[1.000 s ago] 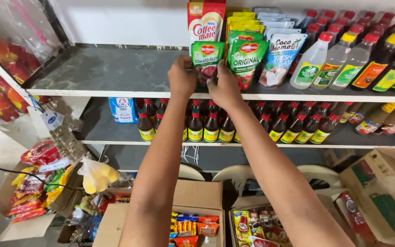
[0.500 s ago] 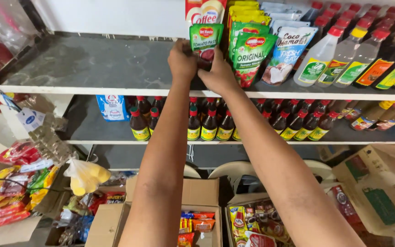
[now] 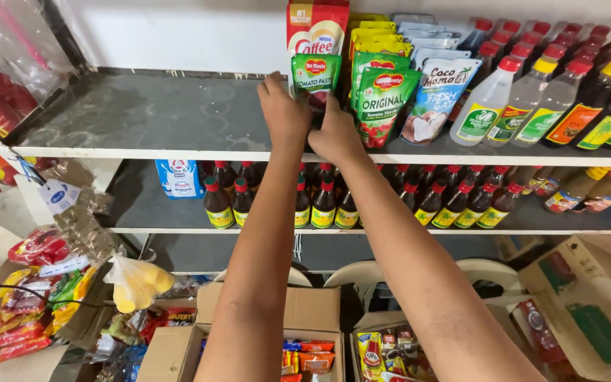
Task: The recorder is taking various food product pouches, such as ketchup and coffee creamer, from cardboard boxes on the floor and organizing them onto store shelves.
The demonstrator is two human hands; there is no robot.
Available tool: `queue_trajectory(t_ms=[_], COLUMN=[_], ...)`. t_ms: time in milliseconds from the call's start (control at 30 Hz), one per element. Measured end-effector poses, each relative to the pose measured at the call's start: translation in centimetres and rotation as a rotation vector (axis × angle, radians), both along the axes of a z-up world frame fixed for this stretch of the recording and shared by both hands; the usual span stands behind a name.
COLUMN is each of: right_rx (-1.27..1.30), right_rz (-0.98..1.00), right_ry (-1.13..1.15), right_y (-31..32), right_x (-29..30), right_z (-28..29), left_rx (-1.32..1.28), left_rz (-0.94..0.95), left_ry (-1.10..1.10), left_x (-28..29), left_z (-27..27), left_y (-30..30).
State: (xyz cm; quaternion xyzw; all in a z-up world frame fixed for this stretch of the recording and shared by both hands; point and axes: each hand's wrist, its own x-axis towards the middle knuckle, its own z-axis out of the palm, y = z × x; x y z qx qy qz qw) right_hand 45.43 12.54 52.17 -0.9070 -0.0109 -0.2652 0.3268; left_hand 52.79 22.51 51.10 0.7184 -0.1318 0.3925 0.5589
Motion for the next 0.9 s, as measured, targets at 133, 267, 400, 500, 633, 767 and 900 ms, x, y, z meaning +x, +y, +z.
queue_trajectory(t_ms=[133,267,400,500,633,767,900], right_rx=[0.039,0.316,0.411,0.503,0.248,0.126,-0.002], right_rz=[0.096,0.272,0.233,0.111,-0.002,-0.11,-0.267], right_ry=[-0.302,-0.347,-0.108,0.283,0.593,0.674,1.112], right_y=[0.7,2.4,-1.6,-6.5,-16.0,-25.4,-32.1], right_x=[-4.9,-16.0,-24.0,-32.4,-41.6,-48.7,-52.7], right_z=[-1.1,-6.2,-21.5,-30.3,-40.2,-47.9,-49.9], left_rx=[-0.043,-0.041,0.033,0.043,0.192,0.573,0.775], left_rz=[0.018,-0.113,-0.314,-0.485,-0.767,-0.924,-0.976], left_ry=[-0.21,-0.236,0.04,0.391,0.84,1.105,1.163], left_x=[-8.2,-17.3,-25.8,-34.0,-41.7,-46.8,-48.9], left_z=[1.4,-5.7,-21.0,-32.2,-40.8,-46.3,-47.5], left_y=[1.1,1.4,-1.6,-3.8,-7.2,-10.4,-13.7])
